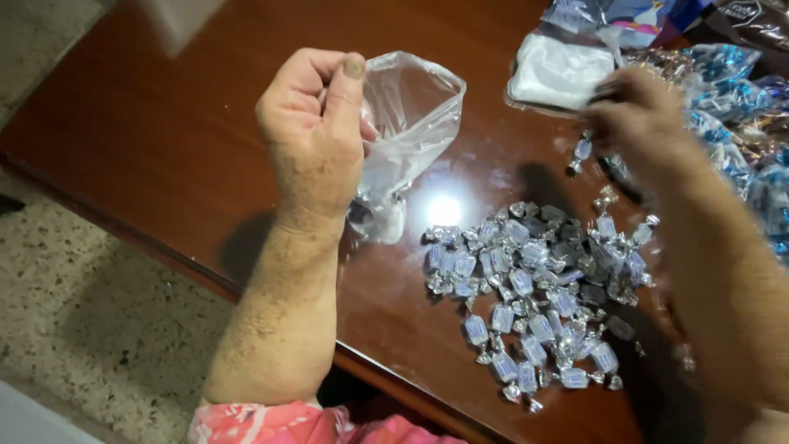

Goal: Packaging small wrapped candies into plastic bags

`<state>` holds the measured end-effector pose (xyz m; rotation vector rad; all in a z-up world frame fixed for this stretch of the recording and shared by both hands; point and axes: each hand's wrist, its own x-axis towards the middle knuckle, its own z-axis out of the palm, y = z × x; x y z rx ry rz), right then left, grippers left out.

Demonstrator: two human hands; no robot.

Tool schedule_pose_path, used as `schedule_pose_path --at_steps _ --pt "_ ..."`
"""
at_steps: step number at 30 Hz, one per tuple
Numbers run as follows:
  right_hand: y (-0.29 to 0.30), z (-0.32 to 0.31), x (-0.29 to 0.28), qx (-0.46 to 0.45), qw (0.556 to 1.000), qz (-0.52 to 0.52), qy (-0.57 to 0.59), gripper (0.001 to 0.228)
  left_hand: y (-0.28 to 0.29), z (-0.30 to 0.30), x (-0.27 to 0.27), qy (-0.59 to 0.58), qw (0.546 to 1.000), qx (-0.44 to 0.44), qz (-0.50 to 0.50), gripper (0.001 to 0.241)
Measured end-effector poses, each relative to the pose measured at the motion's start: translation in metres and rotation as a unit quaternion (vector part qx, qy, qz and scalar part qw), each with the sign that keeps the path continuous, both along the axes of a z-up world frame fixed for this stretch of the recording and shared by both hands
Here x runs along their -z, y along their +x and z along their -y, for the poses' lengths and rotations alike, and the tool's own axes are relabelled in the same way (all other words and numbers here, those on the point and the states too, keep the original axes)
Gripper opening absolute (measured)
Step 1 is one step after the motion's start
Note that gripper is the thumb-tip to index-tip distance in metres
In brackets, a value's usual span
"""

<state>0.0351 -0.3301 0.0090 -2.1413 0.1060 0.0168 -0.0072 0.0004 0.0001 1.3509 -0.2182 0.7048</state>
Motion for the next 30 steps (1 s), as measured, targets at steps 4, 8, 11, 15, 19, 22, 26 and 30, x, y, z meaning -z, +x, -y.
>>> schedule_pose_path --at_steps 4,8,11,15,19,22,26,30 --pt "-0.011 -0.019 -0.028 0.096 0.969 -0.14 -0.182 0.028 0.005 0.001 0.005 0.003 1.0 0.013 0.01 0.02" --pt "0.005 -0.014 0.009 0.006 0.914 -0.161 -0.371 0.04 0.009 0.002 0.01 0.018 1.0 0.004 0.015 0.02" --pt "0.001 -0.014 0.004 0.021 0.949 -0.162 -0.271 0.026 0.011 0.002 0.013 0.02 1.0 0.007 0.014 0.02" --pt "-0.011 0.072 0.025 0.001 0.998 -0.055 0.035 0.009 0.006 -0.001 0.009 0.032 0.999 0.004 0.003 0.023" --pt "-0.061 0.078 0.0 0.023 0.991 -0.079 -0.102 0.021 0.003 0.001 0.007 0.033 0.999 0.007 -0.002 0.022" --pt "-0.087 0.04 -0.016 0.106 0.984 -0.114 -0.093 0.019 0.0 0.002 0.004 0.06 0.998 0.017 0.012 0.024" --pt "-0.091 -0.005 -0.028 0.044 0.894 -0.303 -0.327 0.034 0.002 0.005 0.007 0.063 0.997 0.04 0.002 0.021" --pt "-0.073 0.031 0.029 -0.126 0.812 -0.188 -0.538 0.033 0.007 0.005 0.014 0.051 0.997 0.062 0.001 0.02"
